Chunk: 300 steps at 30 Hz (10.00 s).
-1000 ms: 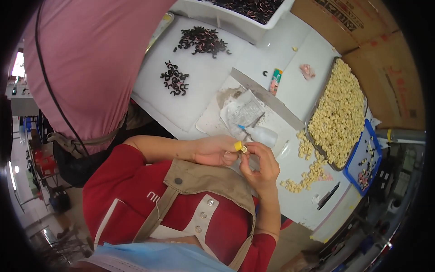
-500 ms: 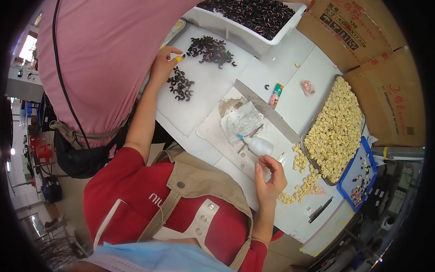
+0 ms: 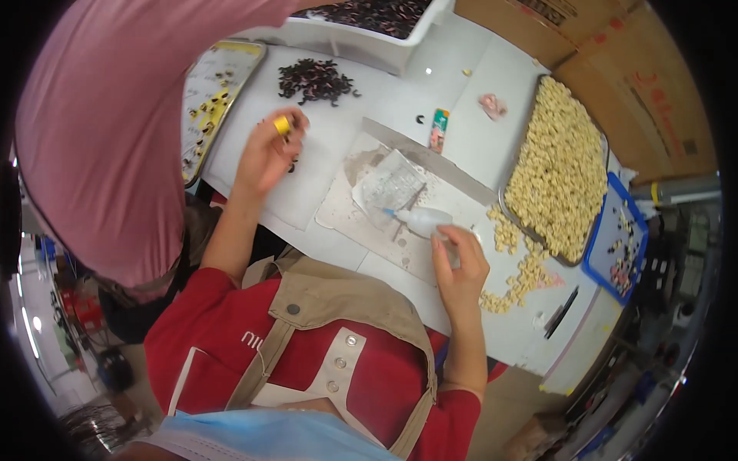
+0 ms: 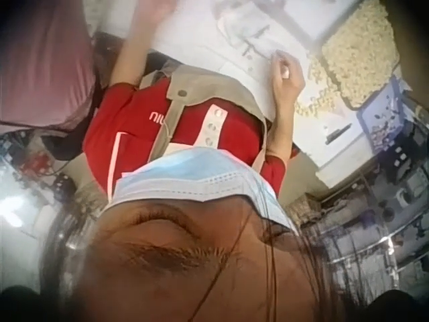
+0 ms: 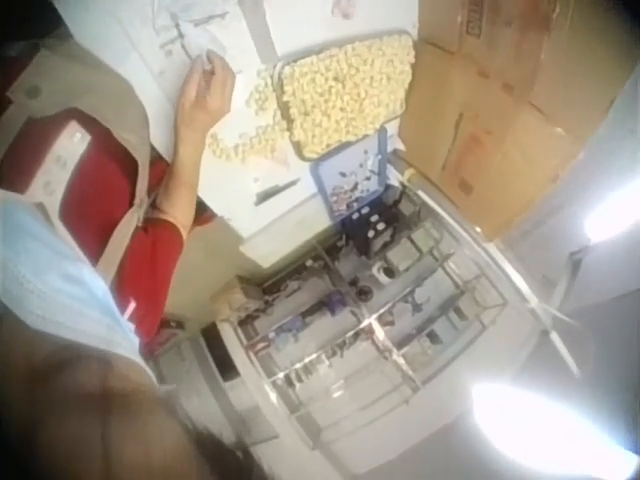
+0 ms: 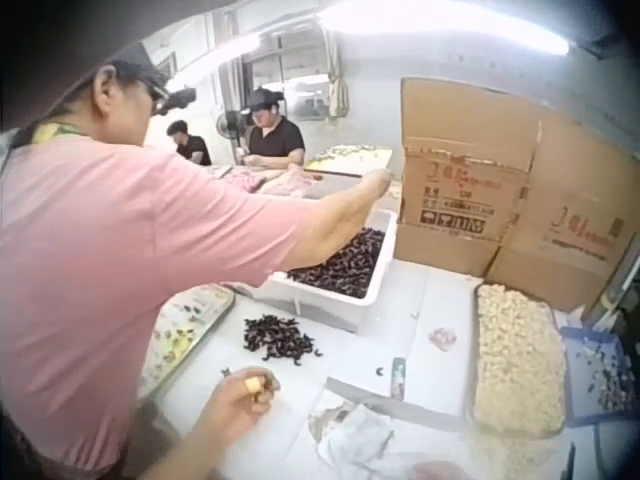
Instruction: Assembling small plastic toy eye components by applying glue from a bottle and joining two pieces together.
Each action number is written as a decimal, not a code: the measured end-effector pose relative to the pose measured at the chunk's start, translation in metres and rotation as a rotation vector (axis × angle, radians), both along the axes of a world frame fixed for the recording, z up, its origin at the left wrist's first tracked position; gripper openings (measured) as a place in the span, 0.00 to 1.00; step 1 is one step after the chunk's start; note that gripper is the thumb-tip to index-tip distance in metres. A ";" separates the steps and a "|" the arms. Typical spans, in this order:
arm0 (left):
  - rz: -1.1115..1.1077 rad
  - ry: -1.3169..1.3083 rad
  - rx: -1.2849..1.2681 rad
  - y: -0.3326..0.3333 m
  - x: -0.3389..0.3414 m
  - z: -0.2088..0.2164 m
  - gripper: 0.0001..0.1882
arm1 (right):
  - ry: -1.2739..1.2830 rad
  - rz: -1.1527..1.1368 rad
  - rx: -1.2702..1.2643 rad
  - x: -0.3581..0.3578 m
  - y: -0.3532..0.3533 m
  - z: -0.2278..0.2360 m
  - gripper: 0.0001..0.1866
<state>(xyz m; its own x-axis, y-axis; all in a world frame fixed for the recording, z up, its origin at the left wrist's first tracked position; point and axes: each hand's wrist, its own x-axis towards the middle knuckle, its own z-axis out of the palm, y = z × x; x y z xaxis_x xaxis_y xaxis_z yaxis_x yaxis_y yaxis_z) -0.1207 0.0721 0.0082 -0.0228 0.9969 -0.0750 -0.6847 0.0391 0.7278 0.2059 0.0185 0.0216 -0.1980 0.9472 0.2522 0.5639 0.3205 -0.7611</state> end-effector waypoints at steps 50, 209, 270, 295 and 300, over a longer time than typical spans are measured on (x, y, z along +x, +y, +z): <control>-0.567 0.258 -0.146 -0.083 0.115 0.004 0.17 | 0.035 -0.095 0.140 0.021 -0.043 0.032 0.13; -0.160 1.797 0.231 0.013 -0.048 -0.015 0.06 | 0.142 0.084 -0.099 -0.011 -0.029 0.004 0.03; -0.434 0.297 -0.133 -0.060 0.079 -0.007 0.14 | -0.196 -0.064 -0.075 -0.006 -0.006 -0.008 0.17; -0.545 0.057 -0.282 -0.083 0.120 -0.001 0.15 | 0.215 -0.253 -0.098 0.020 -0.055 0.015 0.17; -0.544 0.039 -0.248 -0.083 0.121 -0.004 0.15 | 0.201 -0.235 -0.029 0.019 -0.053 0.015 0.14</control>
